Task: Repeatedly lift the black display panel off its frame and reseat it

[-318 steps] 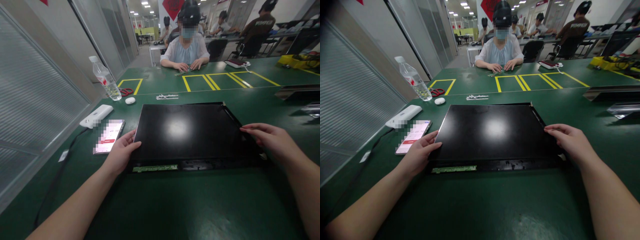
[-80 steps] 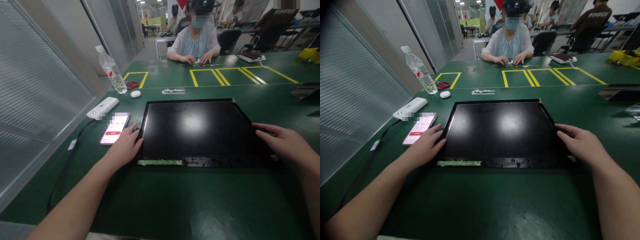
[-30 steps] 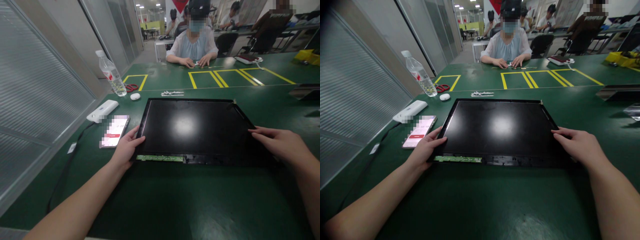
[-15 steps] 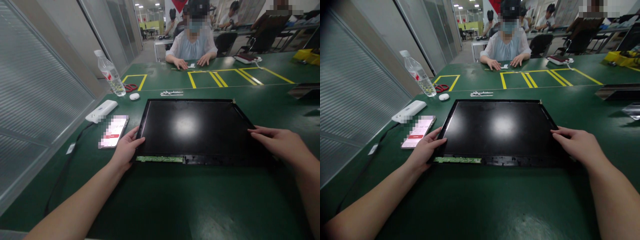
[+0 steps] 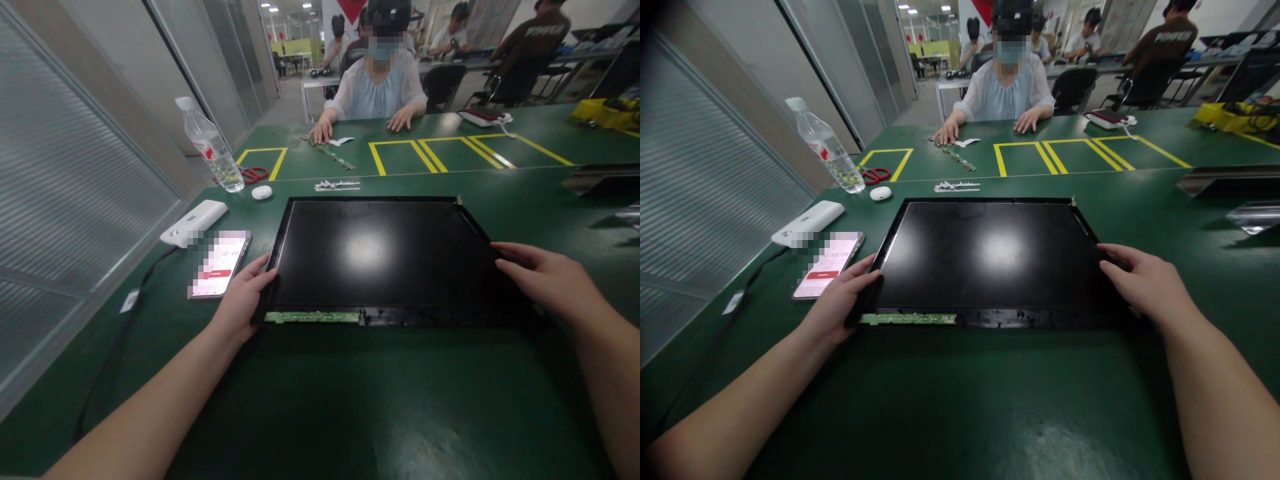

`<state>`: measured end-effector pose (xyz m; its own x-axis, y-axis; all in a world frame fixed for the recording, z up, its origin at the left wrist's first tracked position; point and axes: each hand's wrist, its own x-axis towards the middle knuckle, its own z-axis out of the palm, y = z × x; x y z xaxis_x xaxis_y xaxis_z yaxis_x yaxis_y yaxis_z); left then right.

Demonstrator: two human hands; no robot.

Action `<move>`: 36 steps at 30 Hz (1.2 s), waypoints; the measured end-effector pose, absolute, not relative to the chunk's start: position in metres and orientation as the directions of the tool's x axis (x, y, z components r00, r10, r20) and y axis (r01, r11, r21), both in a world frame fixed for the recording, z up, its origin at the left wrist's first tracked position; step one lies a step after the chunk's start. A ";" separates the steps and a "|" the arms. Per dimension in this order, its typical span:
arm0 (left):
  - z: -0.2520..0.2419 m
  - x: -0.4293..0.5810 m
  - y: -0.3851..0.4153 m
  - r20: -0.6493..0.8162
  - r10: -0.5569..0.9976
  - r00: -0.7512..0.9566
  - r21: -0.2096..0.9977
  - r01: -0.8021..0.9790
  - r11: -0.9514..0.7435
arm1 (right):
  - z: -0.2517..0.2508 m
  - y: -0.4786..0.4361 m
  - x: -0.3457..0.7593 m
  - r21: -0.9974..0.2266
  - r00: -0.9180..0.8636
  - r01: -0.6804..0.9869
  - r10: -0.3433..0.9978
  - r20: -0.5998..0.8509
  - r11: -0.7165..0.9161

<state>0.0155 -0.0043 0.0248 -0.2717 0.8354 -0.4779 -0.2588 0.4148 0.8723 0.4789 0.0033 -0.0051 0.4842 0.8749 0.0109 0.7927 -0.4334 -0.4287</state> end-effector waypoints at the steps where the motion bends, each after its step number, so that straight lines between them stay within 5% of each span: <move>1: 0.025 0.015 -0.004 -0.487 0.830 -0.272 0.867 -0.267 0.421 | -0.004 0.003 0.477 -0.419 0.491 0.791 0.871 0.000 -0.445; 19: 0.027 0.013 -0.004 -0.466 0.871 -0.152 0.841 -0.383 0.383 | -0.009 0.003 0.486 -0.387 0.466 0.809 0.884 -0.038 -0.443; 36: 0.033 -0.008 -0.005 -0.358 0.933 -0.043 0.930 -0.106 0.352 | -0.003 0.002 0.478 -0.408 0.476 0.787 0.876 -0.075 -0.462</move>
